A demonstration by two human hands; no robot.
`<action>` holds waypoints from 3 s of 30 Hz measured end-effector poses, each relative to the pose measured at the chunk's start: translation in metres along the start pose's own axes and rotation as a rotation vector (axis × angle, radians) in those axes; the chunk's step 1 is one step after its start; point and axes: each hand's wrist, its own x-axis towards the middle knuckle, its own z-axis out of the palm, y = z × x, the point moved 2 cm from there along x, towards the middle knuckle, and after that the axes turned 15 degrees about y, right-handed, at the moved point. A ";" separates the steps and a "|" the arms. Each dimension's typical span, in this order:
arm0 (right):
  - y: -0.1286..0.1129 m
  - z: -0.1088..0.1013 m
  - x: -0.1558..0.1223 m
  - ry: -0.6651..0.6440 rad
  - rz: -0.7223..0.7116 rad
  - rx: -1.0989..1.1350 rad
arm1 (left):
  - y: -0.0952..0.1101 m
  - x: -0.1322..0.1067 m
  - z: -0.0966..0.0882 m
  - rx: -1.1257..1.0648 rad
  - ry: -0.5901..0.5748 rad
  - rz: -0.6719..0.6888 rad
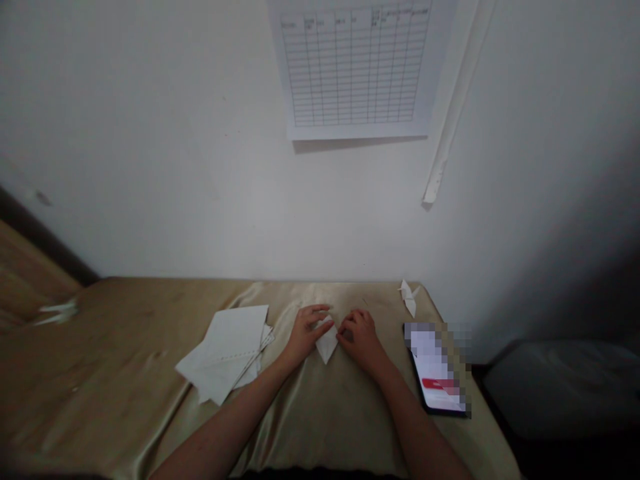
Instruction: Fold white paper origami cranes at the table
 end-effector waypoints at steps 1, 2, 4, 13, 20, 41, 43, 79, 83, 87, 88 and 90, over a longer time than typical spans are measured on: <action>0.000 0.000 0.000 -0.004 0.002 -0.002 | 0.000 0.000 0.000 -0.005 0.008 -0.003; 0.000 0.000 0.000 -0.007 0.001 -0.002 | 0.001 0.000 0.000 -0.010 0.017 -0.006; 0.000 0.000 0.000 -0.014 -0.007 -0.005 | 0.001 0.000 0.000 -0.013 0.041 -0.015; -0.001 -0.001 0.001 -0.023 -0.016 -0.003 | 0.004 0.002 -0.002 -0.062 0.077 -0.059; 0.001 0.000 0.001 -0.005 0.011 0.024 | 0.002 0.001 -0.001 -0.116 0.071 -0.088; 0.025 -0.015 0.006 0.107 0.123 -0.059 | -0.013 0.010 -0.011 0.037 -0.164 -0.071; 0.025 -0.014 0.006 0.099 0.112 -0.072 | -0.012 0.010 -0.011 0.049 -0.169 -0.058; 0.016 -0.006 0.002 0.058 0.037 -0.027 | -0.022 0.007 -0.006 0.129 -0.248 -0.062; 0.015 -0.004 0.002 0.050 0.025 -0.011 | -0.018 0.007 -0.006 0.135 -0.248 -0.096; 0.011 -0.004 0.002 0.034 0.015 0.001 | -0.018 0.007 -0.006 0.122 -0.231 -0.092; 0.009 -0.004 0.002 0.028 0.014 0.006 | -0.018 0.007 -0.006 0.128 -0.229 -0.091; 0.007 -0.004 0.001 0.012 0.016 0.015 | -0.017 0.006 -0.005 0.158 -0.227 -0.095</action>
